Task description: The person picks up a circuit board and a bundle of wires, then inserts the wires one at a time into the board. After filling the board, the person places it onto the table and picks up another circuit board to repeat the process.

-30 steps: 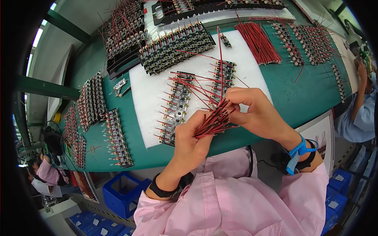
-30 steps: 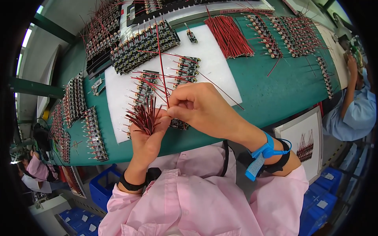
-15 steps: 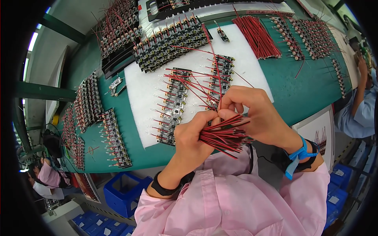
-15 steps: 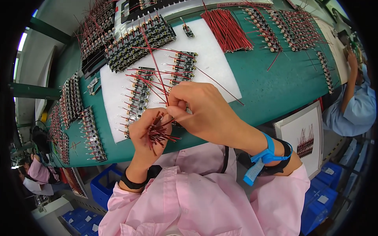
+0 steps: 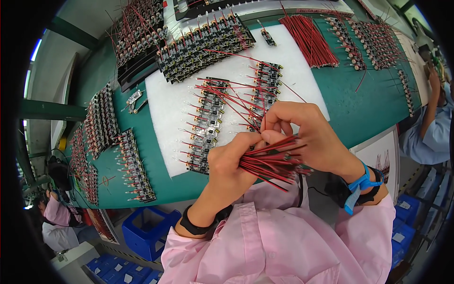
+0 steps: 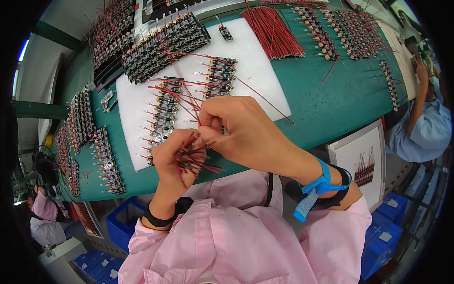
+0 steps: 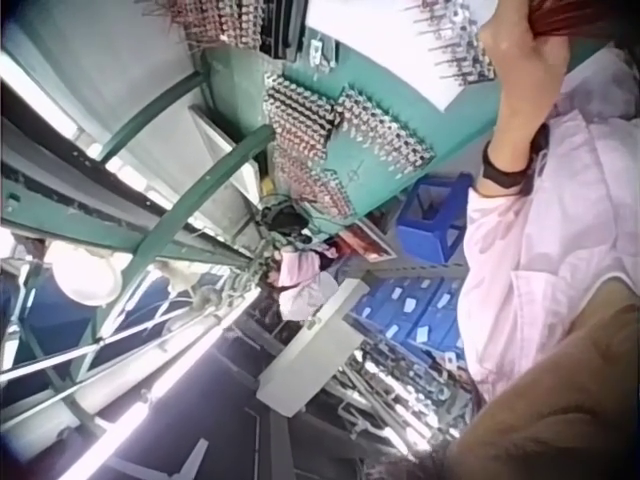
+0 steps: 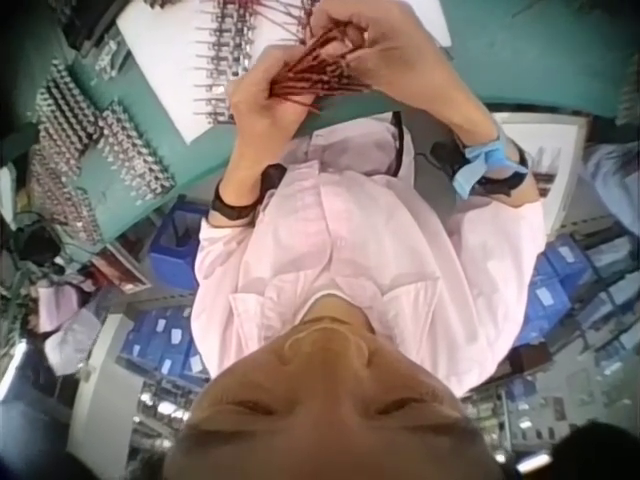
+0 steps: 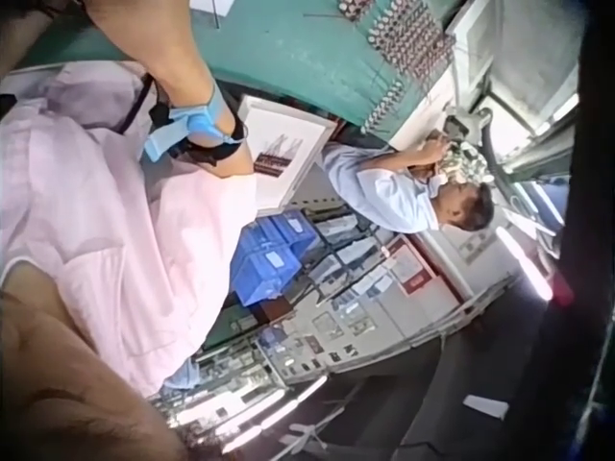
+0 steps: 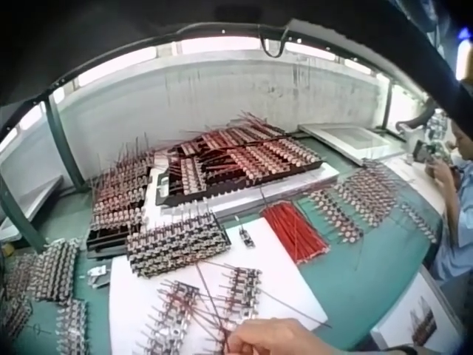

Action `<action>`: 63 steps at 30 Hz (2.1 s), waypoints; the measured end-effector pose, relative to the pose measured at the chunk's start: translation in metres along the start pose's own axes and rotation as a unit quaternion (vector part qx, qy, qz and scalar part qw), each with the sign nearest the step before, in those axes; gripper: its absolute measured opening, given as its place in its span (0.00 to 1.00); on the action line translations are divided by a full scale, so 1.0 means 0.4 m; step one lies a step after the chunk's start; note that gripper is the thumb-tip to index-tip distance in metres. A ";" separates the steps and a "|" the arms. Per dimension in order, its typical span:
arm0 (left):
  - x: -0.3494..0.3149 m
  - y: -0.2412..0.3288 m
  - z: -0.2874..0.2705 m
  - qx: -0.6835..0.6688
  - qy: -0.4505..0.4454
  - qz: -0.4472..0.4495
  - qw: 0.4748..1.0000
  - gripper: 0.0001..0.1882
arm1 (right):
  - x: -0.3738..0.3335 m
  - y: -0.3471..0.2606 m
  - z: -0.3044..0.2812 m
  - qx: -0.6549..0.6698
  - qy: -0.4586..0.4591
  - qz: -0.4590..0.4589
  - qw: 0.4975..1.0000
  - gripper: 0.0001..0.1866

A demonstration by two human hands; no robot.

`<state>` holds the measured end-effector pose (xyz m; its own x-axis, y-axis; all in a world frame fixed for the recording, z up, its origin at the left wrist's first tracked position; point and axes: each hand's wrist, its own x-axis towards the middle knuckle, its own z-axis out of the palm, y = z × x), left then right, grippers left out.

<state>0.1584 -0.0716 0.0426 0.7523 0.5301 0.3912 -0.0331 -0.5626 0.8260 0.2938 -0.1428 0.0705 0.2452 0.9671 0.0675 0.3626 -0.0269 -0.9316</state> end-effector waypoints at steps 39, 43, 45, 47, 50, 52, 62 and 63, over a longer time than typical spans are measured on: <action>-0.101 -0.016 -0.008 -0.049 -0.070 -0.076 0.993 0.03 | 0.090 0.179 -0.092 -0.132 -0.057 -0.143 0.979 0.02; -0.101 -0.014 -0.010 -0.046 -0.079 -0.087 0.992 0.03 | 0.089 0.177 -0.091 -0.131 -0.057 -0.134 0.981 0.02; -0.102 -0.015 -0.009 -0.045 -0.078 -0.084 0.992 0.03 | 0.088 0.177 -0.090 -0.136 -0.054 -0.127 0.981 0.02; -0.102 -0.016 -0.007 -0.045 -0.074 -0.080 0.993 0.03 | 0.088 0.179 -0.089 -0.135 -0.052 -0.128 0.981 0.02; -0.102 -0.014 -0.010 -0.040 -0.085 -0.088 0.992 0.03 | 0.087 0.181 -0.089 -0.133 -0.049 -0.131 0.981 0.01; -0.101 -0.013 -0.013 -0.036 -0.092 -0.091 0.991 0.04 | 0.086 0.179 -0.089 -0.137 -0.048 -0.128 0.981 0.01; -0.104 -0.014 -0.015 -0.020 -0.104 -0.097 0.990 0.04 | 0.080 0.172 -0.091 -0.145 -0.045 -0.121 0.981 0.01; -0.103 -0.014 -0.014 -0.018 -0.104 -0.097 0.990 0.04 | 0.079 0.171 -0.092 -0.143 -0.046 -0.122 0.981 0.01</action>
<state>0.1237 -0.0867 0.0241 0.8655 0.4821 0.1355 0.1043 -0.4381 0.8928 0.3597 -0.1234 0.0219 0.0432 0.9720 0.2308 0.6404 0.1504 -0.7532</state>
